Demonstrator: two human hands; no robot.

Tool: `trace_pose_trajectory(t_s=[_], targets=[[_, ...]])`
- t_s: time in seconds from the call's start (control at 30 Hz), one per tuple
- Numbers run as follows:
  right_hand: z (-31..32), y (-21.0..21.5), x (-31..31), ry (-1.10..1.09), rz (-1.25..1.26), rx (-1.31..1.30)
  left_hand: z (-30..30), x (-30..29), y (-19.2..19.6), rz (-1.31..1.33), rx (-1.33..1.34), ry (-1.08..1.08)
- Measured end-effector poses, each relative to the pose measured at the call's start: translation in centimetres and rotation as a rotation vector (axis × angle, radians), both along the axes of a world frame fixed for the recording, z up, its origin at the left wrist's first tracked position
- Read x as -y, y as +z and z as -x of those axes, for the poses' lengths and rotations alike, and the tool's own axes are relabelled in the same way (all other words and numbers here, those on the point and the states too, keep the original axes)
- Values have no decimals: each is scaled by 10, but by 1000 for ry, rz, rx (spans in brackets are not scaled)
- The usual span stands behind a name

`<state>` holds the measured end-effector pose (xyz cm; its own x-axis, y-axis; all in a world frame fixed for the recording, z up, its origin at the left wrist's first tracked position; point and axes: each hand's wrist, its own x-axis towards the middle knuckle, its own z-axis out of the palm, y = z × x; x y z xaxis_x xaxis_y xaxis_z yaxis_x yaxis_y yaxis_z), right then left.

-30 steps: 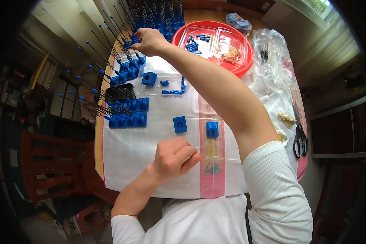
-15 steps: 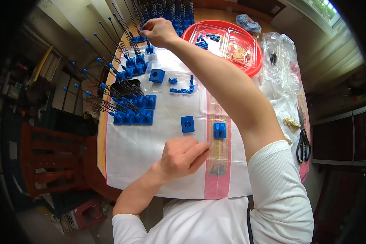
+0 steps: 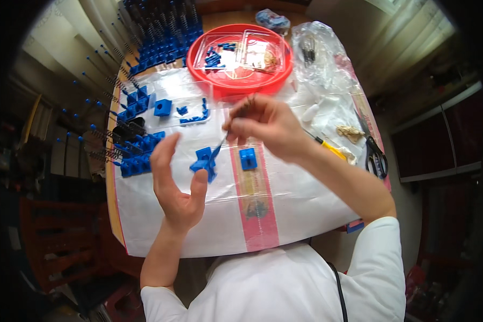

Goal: Assembling small plastic parts with springs and applying adhesive or lubricant.

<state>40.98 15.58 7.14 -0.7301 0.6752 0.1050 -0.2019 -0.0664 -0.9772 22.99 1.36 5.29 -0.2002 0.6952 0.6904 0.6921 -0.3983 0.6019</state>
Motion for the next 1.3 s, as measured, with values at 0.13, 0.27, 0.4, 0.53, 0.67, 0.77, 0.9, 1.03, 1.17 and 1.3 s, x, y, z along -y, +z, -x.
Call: trace_pose_trajectory(t_s=[0.13, 0.27, 0.4, 0.53, 0.67, 0.77, 0.9, 1.03, 1.17, 1.3], targets=[[-24, -23, 39, -13, 233, -129, -18, 3, 4, 428, -27, -220], [-56, -28, 41, -123, 27, -35, -11, 13, 1, 532, -31, -273], [-112, -38, 14, -281, -12, -144, 4, 21, 9, 688, 3, -311], [-121, -29, 20, -257, -91, -33, 12, 24, 10, 798, 63, -383], [-123, -36, 22, -196, -256, 16, 13, 25, 12, 918, 146, -416], [-120, -27, 29, -233, -453, 101, 20, 28, 13, 1005, 206, -479], [-121, -13, 33, -181, -714, 206, 32, 31, 12, 1062, 298, -518], [-117, -15, 36, -199, -774, 196, 34, 31, 11, 978, 181, -469], [-115, -20, 37, -233, -765, 177, 29, 30, 16, 863, 27, -447], [-116, -24, 39, -257, -778, 177, 29, 30, 14, 846, 22, -473]])
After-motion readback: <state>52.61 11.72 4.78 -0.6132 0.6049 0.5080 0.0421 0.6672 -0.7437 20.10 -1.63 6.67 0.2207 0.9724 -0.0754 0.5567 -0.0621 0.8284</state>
